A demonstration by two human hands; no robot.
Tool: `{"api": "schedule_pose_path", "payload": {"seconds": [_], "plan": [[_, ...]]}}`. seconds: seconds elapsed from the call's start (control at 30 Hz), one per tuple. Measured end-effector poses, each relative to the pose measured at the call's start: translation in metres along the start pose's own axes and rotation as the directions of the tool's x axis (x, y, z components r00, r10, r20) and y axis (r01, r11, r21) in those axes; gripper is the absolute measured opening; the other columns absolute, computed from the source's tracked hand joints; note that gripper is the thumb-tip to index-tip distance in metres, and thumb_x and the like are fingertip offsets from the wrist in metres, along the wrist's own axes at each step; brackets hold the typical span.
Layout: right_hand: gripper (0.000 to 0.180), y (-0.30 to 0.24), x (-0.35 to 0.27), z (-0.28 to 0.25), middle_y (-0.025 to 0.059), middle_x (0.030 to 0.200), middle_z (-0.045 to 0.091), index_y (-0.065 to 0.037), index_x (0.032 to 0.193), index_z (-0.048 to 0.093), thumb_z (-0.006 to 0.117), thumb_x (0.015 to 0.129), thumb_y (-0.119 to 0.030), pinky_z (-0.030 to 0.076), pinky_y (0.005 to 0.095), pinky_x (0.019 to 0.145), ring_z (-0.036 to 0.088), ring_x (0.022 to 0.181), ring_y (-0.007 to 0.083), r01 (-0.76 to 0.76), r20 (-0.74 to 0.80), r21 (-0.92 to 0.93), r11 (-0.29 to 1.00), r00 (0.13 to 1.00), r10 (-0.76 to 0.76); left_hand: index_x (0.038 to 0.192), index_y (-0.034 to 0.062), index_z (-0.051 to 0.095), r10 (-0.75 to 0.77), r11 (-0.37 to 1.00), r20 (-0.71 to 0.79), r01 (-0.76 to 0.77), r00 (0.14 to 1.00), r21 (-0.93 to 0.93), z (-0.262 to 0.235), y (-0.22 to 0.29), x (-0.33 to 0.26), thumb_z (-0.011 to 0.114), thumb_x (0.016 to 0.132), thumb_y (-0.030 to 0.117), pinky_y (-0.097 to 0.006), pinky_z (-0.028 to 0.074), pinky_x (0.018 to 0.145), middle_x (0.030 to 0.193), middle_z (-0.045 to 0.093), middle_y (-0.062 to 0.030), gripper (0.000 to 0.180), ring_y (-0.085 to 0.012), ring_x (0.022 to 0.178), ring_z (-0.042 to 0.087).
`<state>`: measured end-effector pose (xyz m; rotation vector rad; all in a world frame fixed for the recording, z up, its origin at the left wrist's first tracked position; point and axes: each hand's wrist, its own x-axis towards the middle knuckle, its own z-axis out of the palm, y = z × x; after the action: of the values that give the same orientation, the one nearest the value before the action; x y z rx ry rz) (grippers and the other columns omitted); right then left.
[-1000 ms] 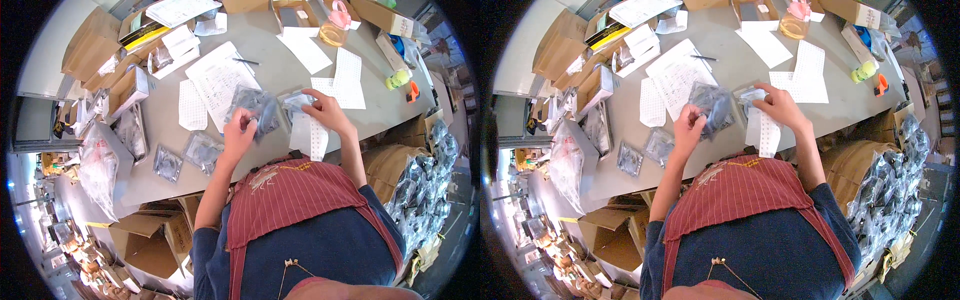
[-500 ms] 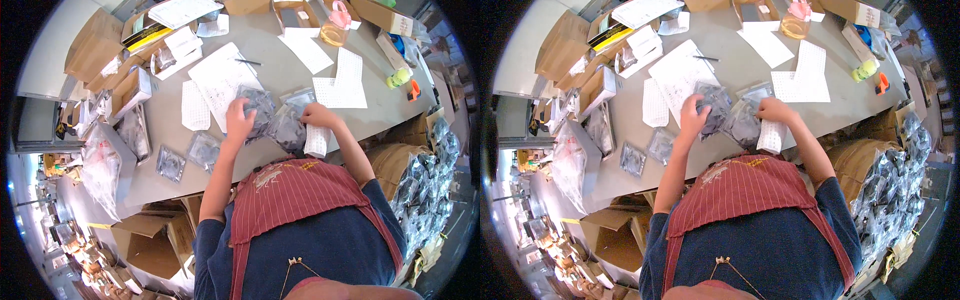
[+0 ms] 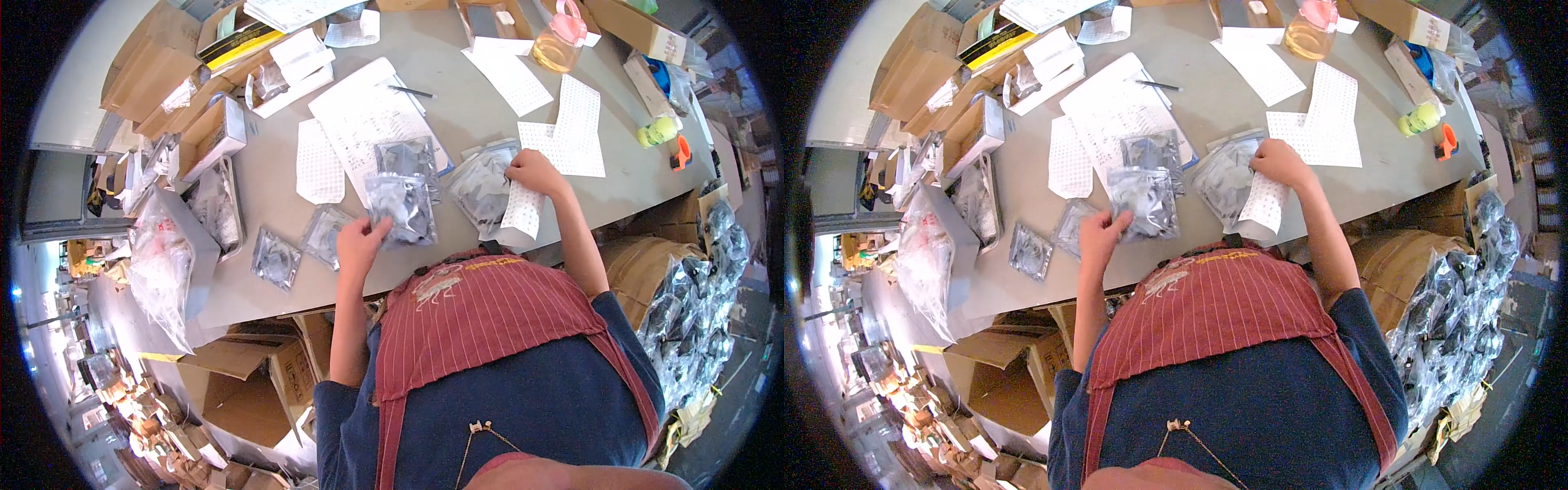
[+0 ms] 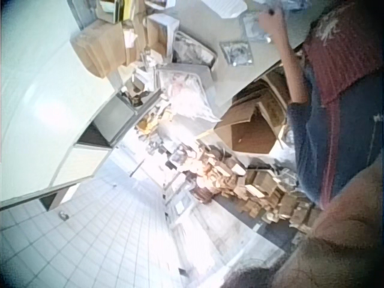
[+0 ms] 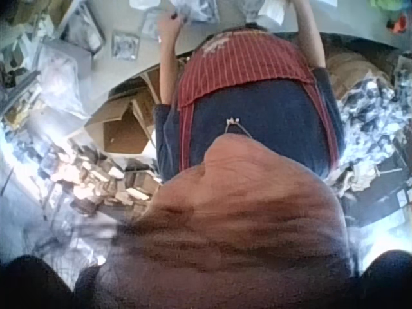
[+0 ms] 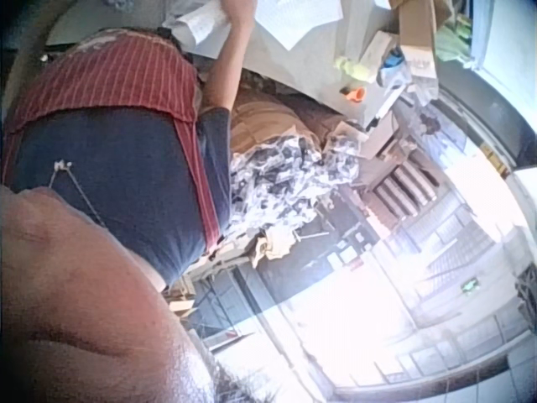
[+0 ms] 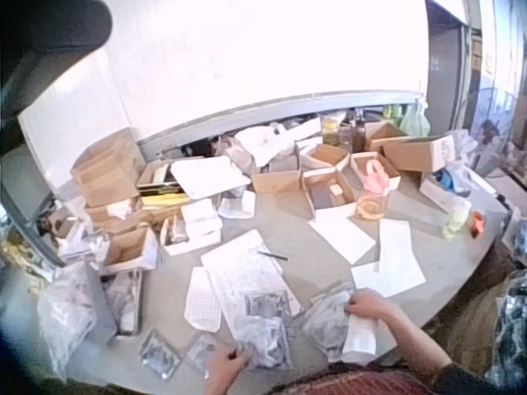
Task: The person takes plastic bags containing metal hardware from a large cardboard box and arranges them on a table. They then peel white labels from a sheet and apply one to each plastic bag before placing the labeled bags into another box.
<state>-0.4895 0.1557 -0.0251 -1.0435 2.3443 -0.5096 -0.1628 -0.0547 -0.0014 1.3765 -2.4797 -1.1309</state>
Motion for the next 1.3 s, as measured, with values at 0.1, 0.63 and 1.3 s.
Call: {"api": "schedule_pose_path", "payload": {"seconds": [0.1, 0.63, 1.3], "plan": [[0.029, -0.004, -0.003, -0.005, 0.0243, 0.077, 0.066, 0.006, 0.083, 0.067, 0.063, 0.075, -0.022, 0.051, 0.0433, 0.069, 0.065, 0.071, 0.0358, -0.03, -0.022, 0.056, 0.998, 0.999, 0.031, 0.071, -0.0002, 0.07, -0.01, 1.0, 0.227, 0.014, 0.974, -0.018, -0.004, -0.01, -0.015, 0.067, 0.082, 0.049, -0.035, 0.048, 0.063, 0.065, 0.067, -0.011, 0.05, -0.0252, 0.061, 0.063], [0.031, -0.032, -0.039, 0.0, 0.0159, 0.104, 0.069, -0.014, 0.113, 0.07, 0.06, 0.085, -0.023, 0.051, 0.0396, 0.083, 0.066, 0.095, 0.0334, -0.008, 0.115, -0.035, 0.999, 0.993, 0.012, 0.124, 0.0053, 0.055, 0.522, 0.649, 0.134, -0.494, 0.842, 0.579, 0.039, 0.052, 0.115, 0.071, 0.073, 0.029, -0.055, 0.037, 0.097, 0.12, 0.06, -0.0198, 0.059, -0.0351, 0.114, 0.055], [0.028, 0.006, -0.089, -0.062, 0.0035, 0.093, 0.068, 0.0, 0.11, 0.068, 0.06, 0.093, -0.021, 0.046, 0.0255, 0.076, 0.056, 0.084, 0.0098, 0.005, -0.191, 0.565, 0.825, 0.974, 0.125, 0.105, -0.0078, 0.064, -0.181, 0.764, 0.39, 0.379, 0.903, -0.522, -0.029, -0.004, 0.101, 0.063, 0.091, 0.044, -0.03, 0.054, 0.066, 0.09, 0.07, -0.0155, 0.054, -0.021, 0.074, 0.069]]}}
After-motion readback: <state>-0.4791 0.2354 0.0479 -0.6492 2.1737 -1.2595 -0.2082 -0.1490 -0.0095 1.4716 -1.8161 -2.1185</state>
